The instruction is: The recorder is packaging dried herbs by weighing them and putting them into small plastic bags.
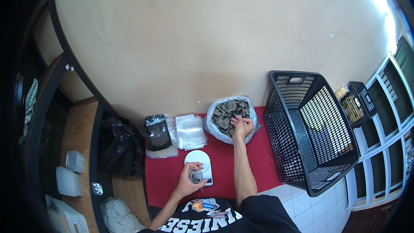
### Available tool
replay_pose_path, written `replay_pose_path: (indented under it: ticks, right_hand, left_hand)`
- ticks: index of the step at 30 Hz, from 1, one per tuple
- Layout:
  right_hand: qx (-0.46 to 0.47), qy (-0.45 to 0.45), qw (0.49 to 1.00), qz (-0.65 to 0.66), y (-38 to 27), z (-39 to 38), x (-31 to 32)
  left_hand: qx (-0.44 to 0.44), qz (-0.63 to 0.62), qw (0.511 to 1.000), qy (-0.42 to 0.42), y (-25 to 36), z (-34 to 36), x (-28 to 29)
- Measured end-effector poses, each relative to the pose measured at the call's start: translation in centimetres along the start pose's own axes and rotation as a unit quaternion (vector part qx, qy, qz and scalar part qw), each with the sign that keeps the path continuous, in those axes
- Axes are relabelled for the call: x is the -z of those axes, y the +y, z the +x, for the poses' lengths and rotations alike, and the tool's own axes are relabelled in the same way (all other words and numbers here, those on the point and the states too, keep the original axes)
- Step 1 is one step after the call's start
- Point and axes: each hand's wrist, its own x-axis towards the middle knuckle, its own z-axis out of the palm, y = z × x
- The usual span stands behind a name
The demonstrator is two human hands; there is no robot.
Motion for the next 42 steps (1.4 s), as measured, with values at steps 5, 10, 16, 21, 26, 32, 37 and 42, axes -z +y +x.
replay_pose_path:
  ticks: [5,10,16,21,26,32,37,42]
  right_hand:
    - [0.021,-0.003,1.000,-0.016,-1.0,0.2,-1.3]
    - [0.008,-0.037,0.999,-0.023,-1.2,-1.0,1.3]
    - [-0.003,-0.078,0.997,-0.005,-3.5,-3.9,3.6]
    - [0.004,-0.163,0.986,-0.025,-8.0,-6.1,5.9]
    - [-0.035,-0.286,0.956,-0.057,-14.0,-9.3,6.3]
    - [-0.091,-0.384,0.913,-0.100,-20.1,-13.3,5.9]
    - [-0.119,-0.476,0.833,-0.257,-22.1,-14.8,5.3]
    - [-0.012,-0.517,0.729,-0.448,-22.6,-16.9,3.1]
  left_hand:
    - [0.008,0.004,1.000,-0.002,0.4,-0.7,0.2]
    - [-0.004,0.005,1.000,-0.008,0.1,-0.5,-0.1]
    - [0.004,0.018,1.000,0.003,1.4,0.4,-0.4]
    - [-0.004,0.062,0.997,0.040,0.5,1.4,-0.2]
    - [-0.020,0.114,0.989,0.096,0.4,3.2,-0.4]
    - [-0.087,0.210,0.969,0.093,2.8,5.2,-1.1]
    - [-0.083,0.232,0.967,0.070,4.2,5.2,-1.2]
    - [-0.143,0.264,0.953,0.021,4.5,4.9,-1.0]
